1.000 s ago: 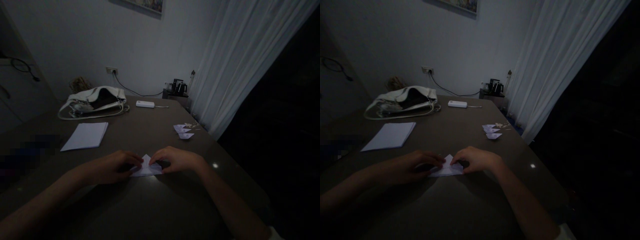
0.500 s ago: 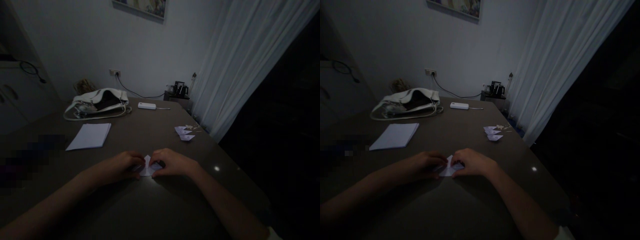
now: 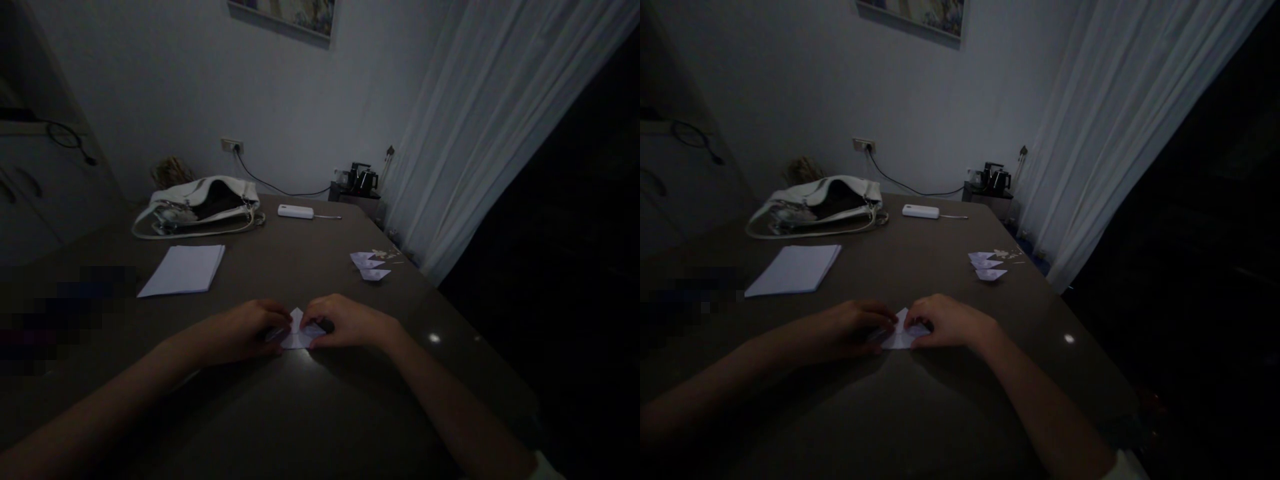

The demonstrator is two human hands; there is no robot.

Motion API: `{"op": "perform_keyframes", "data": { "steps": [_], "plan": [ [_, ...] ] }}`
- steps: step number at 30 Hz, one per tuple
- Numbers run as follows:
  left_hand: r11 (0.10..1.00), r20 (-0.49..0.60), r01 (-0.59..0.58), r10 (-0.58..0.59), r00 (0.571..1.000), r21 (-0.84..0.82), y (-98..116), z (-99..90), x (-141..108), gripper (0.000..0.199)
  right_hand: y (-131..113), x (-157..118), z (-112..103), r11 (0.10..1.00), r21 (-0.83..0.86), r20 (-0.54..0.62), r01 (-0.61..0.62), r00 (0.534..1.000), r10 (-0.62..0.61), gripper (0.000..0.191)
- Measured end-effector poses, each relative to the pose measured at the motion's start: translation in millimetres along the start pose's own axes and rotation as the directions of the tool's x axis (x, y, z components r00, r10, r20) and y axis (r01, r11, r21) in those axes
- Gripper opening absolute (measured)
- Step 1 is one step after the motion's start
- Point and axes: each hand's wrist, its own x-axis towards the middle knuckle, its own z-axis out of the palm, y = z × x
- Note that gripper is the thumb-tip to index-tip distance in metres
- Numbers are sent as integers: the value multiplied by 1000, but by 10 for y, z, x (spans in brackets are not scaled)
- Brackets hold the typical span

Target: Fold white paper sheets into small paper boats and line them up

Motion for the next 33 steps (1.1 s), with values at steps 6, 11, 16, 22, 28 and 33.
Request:
{"op": "perform_keyframes", "data": {
  "steps": [6, 11, 16, 22, 28, 33],
  "plan": [
    [999, 7, 15, -15, 1000, 46, 30, 2, 5, 24, -47, 4, 4, 999, -52, -11, 12, 1000, -13, 26],
    [998, -1, 13, -13, 1000, 65, 38, 11, 7, 25, -68, 7, -5, 998, -59, -1, 2, 1000, -2, 27],
    [998, -19, 5, -4, 1000, 56, 28, 33, 12, 24, -38, 2, 2, 998, -66, -1, 5, 1000, -5, 27],
    [999, -42, 23, -21, 999, 36, 87, 30, 15, 28, -46, 18, 15, 994, -103, -18, 20, 1000, -22, 25],
    [998, -98, 58, -55, 994, 31, 104, 92, 71, 23, -75, 40, 44, 994, -112, -68, 9, 998, -17, 21],
    [995, -140, 95, -98, 985, -27, 49, 138, 123, 22, -55, 74, 117, 991, -126, -110, -55, 993, 41, 14]
  ]
}}
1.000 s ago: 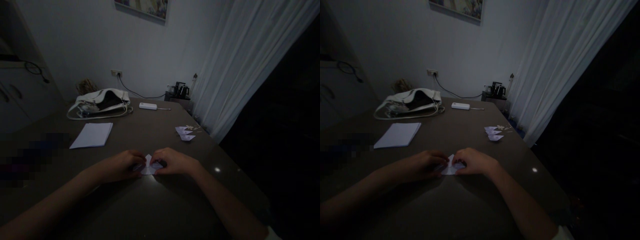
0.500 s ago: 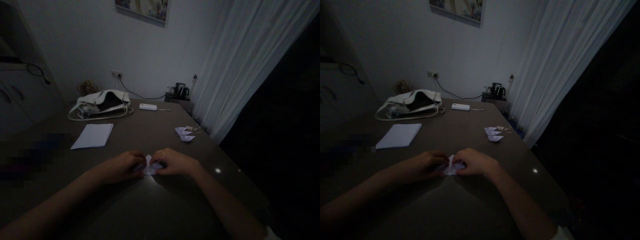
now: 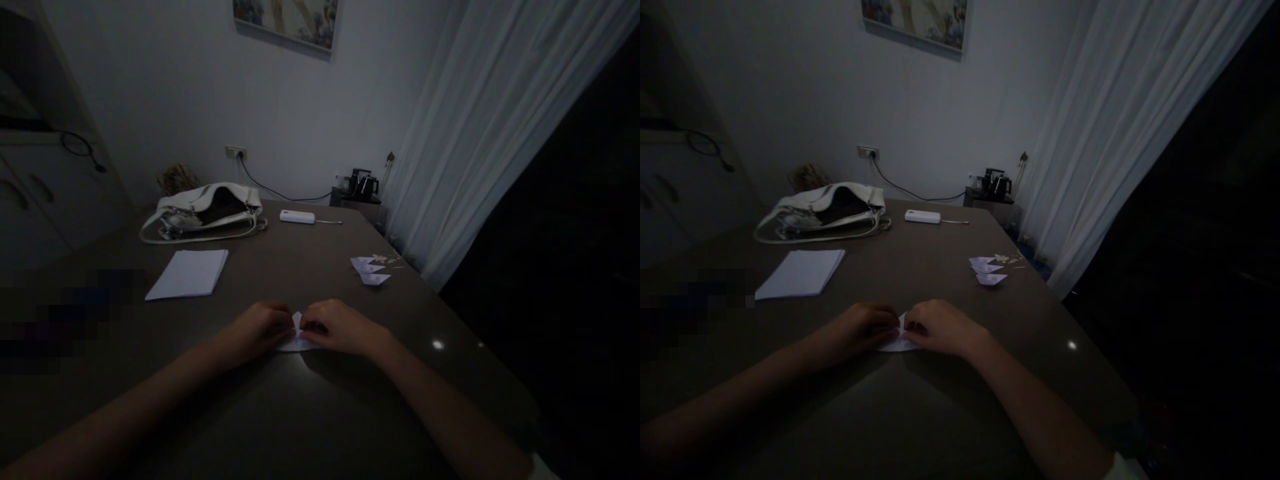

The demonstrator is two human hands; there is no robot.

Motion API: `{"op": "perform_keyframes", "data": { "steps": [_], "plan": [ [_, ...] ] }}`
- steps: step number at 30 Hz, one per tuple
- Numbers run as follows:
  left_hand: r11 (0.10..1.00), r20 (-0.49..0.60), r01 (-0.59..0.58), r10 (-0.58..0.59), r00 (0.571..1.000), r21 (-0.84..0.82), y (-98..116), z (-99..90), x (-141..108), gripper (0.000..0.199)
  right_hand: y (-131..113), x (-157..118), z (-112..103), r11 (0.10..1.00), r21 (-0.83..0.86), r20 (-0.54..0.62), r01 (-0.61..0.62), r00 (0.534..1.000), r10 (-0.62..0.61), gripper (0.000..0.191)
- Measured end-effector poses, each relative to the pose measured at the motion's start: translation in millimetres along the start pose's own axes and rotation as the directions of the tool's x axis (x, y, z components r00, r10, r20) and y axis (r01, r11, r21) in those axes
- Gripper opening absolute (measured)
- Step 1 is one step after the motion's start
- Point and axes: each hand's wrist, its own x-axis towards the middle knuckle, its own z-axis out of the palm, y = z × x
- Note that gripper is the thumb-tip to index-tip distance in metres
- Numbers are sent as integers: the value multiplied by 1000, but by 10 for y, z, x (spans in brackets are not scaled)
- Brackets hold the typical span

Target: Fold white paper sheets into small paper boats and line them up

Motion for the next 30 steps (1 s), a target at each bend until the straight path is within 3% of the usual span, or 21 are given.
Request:
{"op": "perform_keyframes", "data": {
  "steps": [6, 12, 24, 30],
  "plan": [
    [995, -23, 90, -91, 996, -48, -39, 4, 40, 20, 70, 45, 98, 996, 48, -79, -73, 994, 76, 9],
    [988, -31, 130, -133, 991, -82, -35, 13, 55, 18, 71, 54, 112, 988, 111, -84, -110, 989, 120, 5],
    [992, -19, 107, -108, 994, -60, -40, 30, 46, 19, 104, 59, 156, 977, 146, -71, -153, 984, 165, 7],
    [1000, -50, 13, -13, 999, -10, -67, 48, 31, 17, 110, 56, 141, 984, 87, -91, -155, 983, 162, 12]
  ]
}}
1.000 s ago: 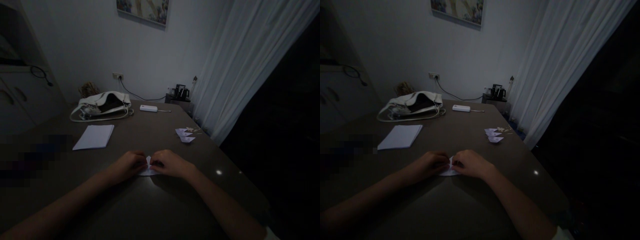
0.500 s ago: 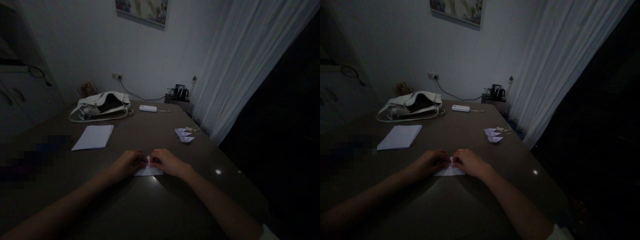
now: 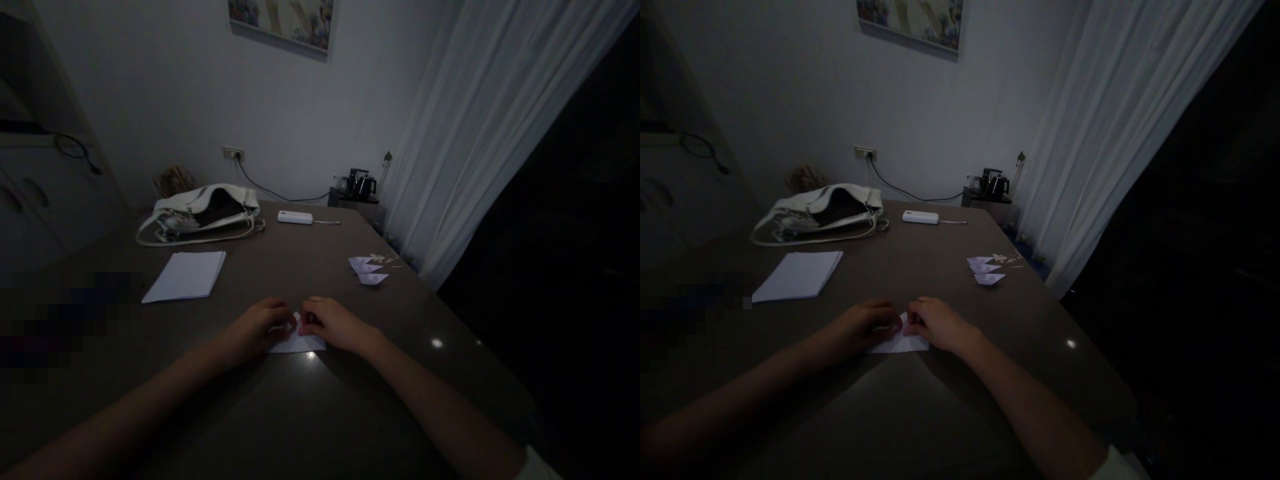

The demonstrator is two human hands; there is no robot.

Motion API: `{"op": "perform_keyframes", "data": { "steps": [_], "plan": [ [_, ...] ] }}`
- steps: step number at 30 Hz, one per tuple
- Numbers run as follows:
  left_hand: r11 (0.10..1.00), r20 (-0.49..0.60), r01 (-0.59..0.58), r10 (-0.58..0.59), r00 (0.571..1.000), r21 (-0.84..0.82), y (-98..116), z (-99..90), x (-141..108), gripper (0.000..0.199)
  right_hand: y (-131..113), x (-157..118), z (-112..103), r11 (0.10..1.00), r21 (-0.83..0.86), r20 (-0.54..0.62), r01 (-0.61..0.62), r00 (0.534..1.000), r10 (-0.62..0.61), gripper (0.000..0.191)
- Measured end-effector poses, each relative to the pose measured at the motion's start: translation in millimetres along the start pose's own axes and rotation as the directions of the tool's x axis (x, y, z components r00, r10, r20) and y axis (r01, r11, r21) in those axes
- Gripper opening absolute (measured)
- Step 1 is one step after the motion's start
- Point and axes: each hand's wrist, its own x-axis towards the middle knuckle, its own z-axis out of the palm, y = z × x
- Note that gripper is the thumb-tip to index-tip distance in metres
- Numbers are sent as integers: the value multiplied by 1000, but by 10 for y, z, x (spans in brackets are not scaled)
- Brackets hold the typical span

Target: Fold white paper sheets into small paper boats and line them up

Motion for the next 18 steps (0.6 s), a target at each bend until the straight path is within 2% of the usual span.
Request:
{"op": "perform_keyframes", "data": {
  "steps": [5, 9, 13, 18],
  "plan": [
    [998, 66, -48, 45, 997, 48, 70, -14, -40, 22, -51, -4, 9, 994, -45, 26, 101, 995, -100, 5],
    [999, 73, -18, 15, 997, 49, 86, -6, -45, 20, -43, 2, 46, 998, -5, 9, 70, 998, -70, 6],
    [999, 23, 49, -49, 999, -1, 94, 13, -18, 13, -10, 18, 79, 997, 63, -3, 46, 999, -46, 10],
    [980, 19, 195, -195, 981, -33, 135, 31, 30, 10, -20, 44, 80, 985, 169, 23, -23, 1000, 19, 9]
  ]
}}
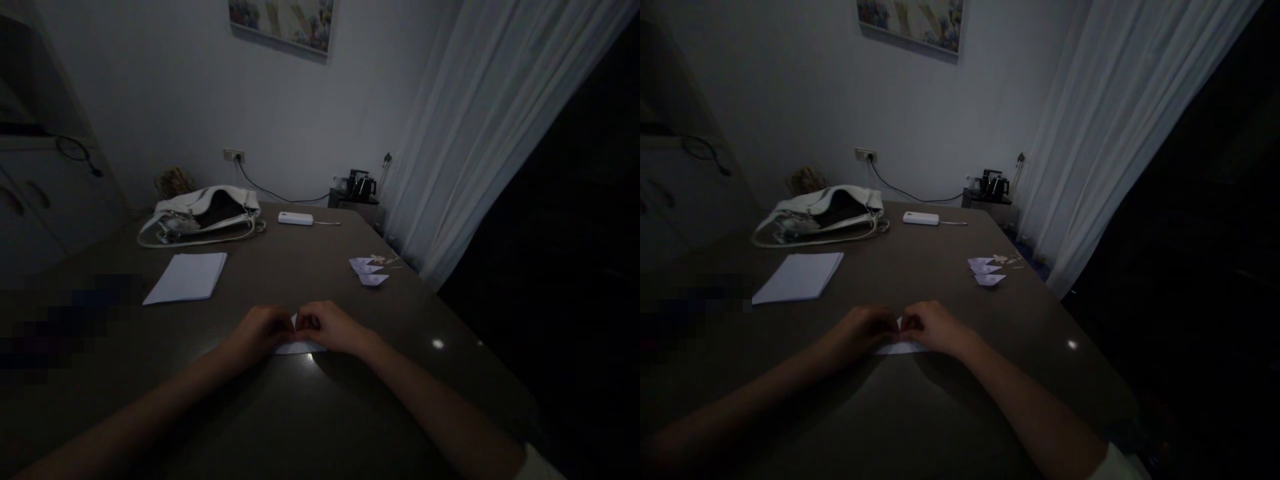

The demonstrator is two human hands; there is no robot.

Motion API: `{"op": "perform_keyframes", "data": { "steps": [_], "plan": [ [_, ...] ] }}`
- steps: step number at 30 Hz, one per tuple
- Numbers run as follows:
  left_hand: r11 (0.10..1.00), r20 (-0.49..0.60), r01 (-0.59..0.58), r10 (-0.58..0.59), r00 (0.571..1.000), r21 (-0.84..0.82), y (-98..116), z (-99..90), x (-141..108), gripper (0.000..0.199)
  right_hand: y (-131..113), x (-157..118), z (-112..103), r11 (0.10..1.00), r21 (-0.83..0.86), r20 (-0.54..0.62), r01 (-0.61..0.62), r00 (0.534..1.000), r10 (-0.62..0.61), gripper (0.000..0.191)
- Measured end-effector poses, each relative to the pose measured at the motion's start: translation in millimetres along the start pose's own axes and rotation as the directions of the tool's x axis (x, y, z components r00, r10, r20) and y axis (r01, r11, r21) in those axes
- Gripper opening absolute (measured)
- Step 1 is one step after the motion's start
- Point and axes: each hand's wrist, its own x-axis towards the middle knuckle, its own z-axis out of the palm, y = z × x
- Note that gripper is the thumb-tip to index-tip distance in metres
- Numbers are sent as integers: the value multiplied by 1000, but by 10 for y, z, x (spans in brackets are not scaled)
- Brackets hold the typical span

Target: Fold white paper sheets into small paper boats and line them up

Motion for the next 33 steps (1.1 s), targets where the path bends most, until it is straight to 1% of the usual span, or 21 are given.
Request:
{"op": "perform_keyframes", "data": {
  "steps": [3, 5, 6, 9, 10, 12, 16, 19, 20, 22, 23, 24, 25, 27, 29, 31, 33],
  "plan": [
    [997, -17, 62, -61, 998, 55, -20, -10, 12, 9, 17, -9, -52, 998, 16, 27, -62, 998, 62, 12],
    [989, -35, 91, -88, 996, 112, -72, -40, 2, 8, 55, -31, -110, 996, -17, 35, -87, 996, 88, 17],
    [985, -36, 111, -107, 994, 130, -106, -62, -8, 11, 81, -45, -142, 994, -36, 44, -100, 994, 102, 18],
    [953, -22, 254, -254, 967, 167, -198, -143, -47, 17, 161, -86, -235, 986, -83, 68, -144, 986, 149, 22],
    [941, -14, 286, -289, 957, 181, -217, -168, -57, 18, 182, -98, -261, 983, -98, 73, -156, 984, 164, 24],
    [928, 11, 313, -321, 947, 204, -232, -209, -68, 20, 204, -118, -307, 974, -133, 87, -181, 977, 193, 28],
    [927, 44, 314, -329, 943, 204, -245, -253, -69, 23, 190, -143, -359, 962, -168, 129, -214, 963, 237, 28],
    [940, 98, 313, -327, 940, 139, -290, -265, -75, 24, 188, -145, -367, 967, -154, 146, -203, 963, 226, 25],
    [949, 125, 298, -310, 942, 105, -300, -262, -77, 25, 197, -142, -365, 969, -148, 148, -197, 964, 219, 25],
    [971, 148, 236, -240, 959, 44, -283, -229, -76, 29, 223, -132, -361, 974, -130, 156, -183, 967, 203, 26],
    [981, 125, 189, -191, 974, 34, -250, -196, -71, 32, 237, -125, -359, 977, -118, 165, -177, 967, 195, 26],
    [987, 69, 152, -155, 986, 44, -203, -152, -62, 35, 251, -119, -357, 979, -102, 176, -174, 966, 190, 26],
    [988, 10, 142, -143, 990, 62, -144, -97, -50, 37, 263, -113, -356, 981, -85, 188, -173, 964, 186, 26],
    [981, -108, 156, -144, 984, 111, -21, 26, -19, 43, 280, -104, -354, 983, -57, 202, -174, 962, 182, 26],
    [974, -198, 157, -123, 973, 166, 64, 131, 13, 41, 291, -99, -352, 984, -41, 204, -171, 963, 176, 26],
    [970, -199, 170, -134, 971, 175, 90, 180, 41, 44, 298, -96, -351, 987, -34, 207, -158, 965, 162, 25],
    [962, -167, 223, -196, 966, 160, 75, 161, 56, 45, 303, -93, -351, 988, -23, 220, -154, 963, 156, 24]
  ]
}}
